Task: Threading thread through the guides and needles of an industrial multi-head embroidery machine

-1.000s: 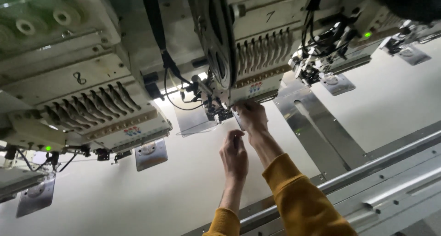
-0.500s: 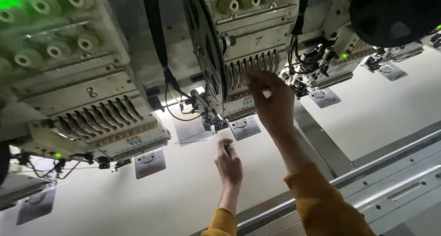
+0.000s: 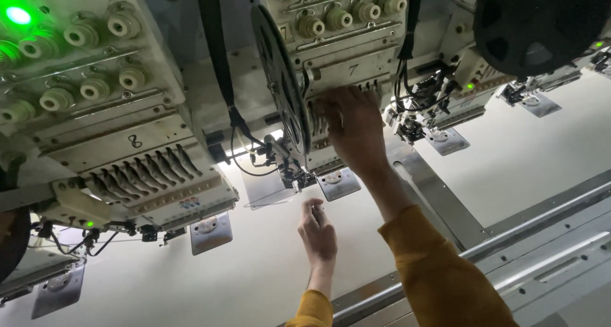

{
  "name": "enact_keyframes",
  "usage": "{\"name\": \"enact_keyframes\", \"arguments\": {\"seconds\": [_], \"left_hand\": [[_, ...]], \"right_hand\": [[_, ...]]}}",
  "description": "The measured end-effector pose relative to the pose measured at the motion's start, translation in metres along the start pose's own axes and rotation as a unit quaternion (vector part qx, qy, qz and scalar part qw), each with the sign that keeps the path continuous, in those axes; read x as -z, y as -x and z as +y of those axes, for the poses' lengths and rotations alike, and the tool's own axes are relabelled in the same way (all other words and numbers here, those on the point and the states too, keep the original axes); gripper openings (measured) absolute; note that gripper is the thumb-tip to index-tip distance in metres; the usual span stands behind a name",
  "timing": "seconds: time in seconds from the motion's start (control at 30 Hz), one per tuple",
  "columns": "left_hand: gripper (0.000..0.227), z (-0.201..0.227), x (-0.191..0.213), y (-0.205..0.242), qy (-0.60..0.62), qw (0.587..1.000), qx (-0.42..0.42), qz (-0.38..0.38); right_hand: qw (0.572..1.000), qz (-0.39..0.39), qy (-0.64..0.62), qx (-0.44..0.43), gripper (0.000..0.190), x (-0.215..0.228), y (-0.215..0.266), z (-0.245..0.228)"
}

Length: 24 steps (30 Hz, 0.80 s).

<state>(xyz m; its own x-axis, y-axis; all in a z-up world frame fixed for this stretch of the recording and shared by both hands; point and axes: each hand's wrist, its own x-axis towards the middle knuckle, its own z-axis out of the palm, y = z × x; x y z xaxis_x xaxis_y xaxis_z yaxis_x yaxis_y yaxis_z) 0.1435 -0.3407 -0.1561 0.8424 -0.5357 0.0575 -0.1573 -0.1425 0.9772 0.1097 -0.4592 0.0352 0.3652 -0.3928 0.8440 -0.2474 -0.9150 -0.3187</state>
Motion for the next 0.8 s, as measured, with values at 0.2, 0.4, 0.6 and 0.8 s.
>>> {"name": "enact_keyframes", "arguments": {"seconds": [0.2,0.4,0.6,0.8], "left_hand": [[0.019,0.008,0.005,0.002,0.0,1.0,0.019,-0.015],[0.022,0.009,0.006,0.002,0.002,1.0,0.007,-0.012],[0.024,0.016,0.011,0.004,0.002,1.0,0.001,-0.011],[0.019,-0.004,0.023,0.02,-0.019,0.999,0.032,-0.002]], "right_hand": [[0.997,-0.054,-0.014,0.048,0.011,0.006,0.001,0.018],[0.997,-0.053,-0.041,0.033,0.005,0.005,0.001,0.021],[0.985,-0.065,-0.155,-0.03,0.011,0.033,0.021,-0.002],[0.99,-0.065,-0.104,-0.067,0.006,0.085,0.036,-0.052]]}}
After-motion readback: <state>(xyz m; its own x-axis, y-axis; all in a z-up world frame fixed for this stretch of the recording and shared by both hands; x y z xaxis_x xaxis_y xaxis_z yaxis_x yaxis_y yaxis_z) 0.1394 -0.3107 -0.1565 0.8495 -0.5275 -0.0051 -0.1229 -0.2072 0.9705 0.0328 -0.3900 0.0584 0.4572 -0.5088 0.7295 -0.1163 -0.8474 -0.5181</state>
